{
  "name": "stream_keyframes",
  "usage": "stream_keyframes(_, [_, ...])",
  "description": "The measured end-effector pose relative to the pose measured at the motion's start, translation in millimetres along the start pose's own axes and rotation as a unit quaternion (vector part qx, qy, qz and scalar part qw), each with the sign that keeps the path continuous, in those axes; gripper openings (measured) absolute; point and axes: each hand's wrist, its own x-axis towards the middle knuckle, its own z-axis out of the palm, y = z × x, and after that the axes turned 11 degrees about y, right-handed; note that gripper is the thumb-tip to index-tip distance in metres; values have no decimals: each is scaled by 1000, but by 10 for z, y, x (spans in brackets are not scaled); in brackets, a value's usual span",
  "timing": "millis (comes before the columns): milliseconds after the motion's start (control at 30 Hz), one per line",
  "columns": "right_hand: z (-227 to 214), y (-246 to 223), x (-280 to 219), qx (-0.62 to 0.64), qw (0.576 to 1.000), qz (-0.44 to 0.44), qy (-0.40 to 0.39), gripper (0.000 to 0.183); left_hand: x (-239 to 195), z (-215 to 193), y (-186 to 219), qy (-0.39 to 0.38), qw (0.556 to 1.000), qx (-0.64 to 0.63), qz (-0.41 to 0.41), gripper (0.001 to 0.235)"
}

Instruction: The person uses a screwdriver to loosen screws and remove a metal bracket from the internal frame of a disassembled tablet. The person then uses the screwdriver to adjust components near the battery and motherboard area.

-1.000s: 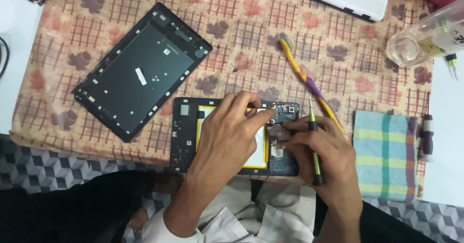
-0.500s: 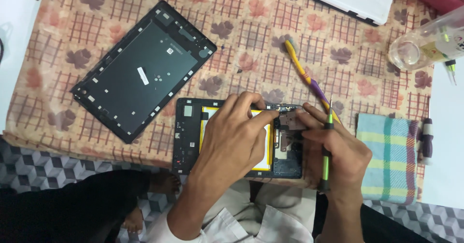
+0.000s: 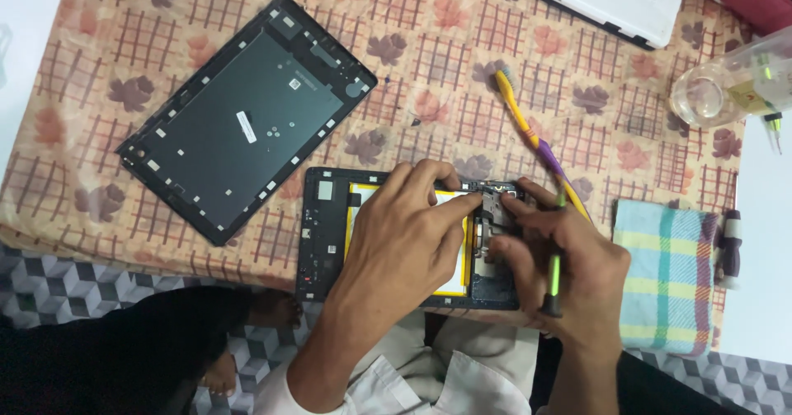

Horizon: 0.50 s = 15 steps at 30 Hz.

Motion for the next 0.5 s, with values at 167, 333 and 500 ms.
stream_keyframes(167, [43,61,-17,26,995,93,31,29,16,-11,2,-4,1000,-3,2,28])
stream_keyframes(333, [67,84,-12,96,982,155,38,27,18,3,-5,-7,999,-25,-25,25])
stream_keyframes(500, [92,21,-1,11,990,137,33,25,23,18,-10,14,999,-34,-35,21])
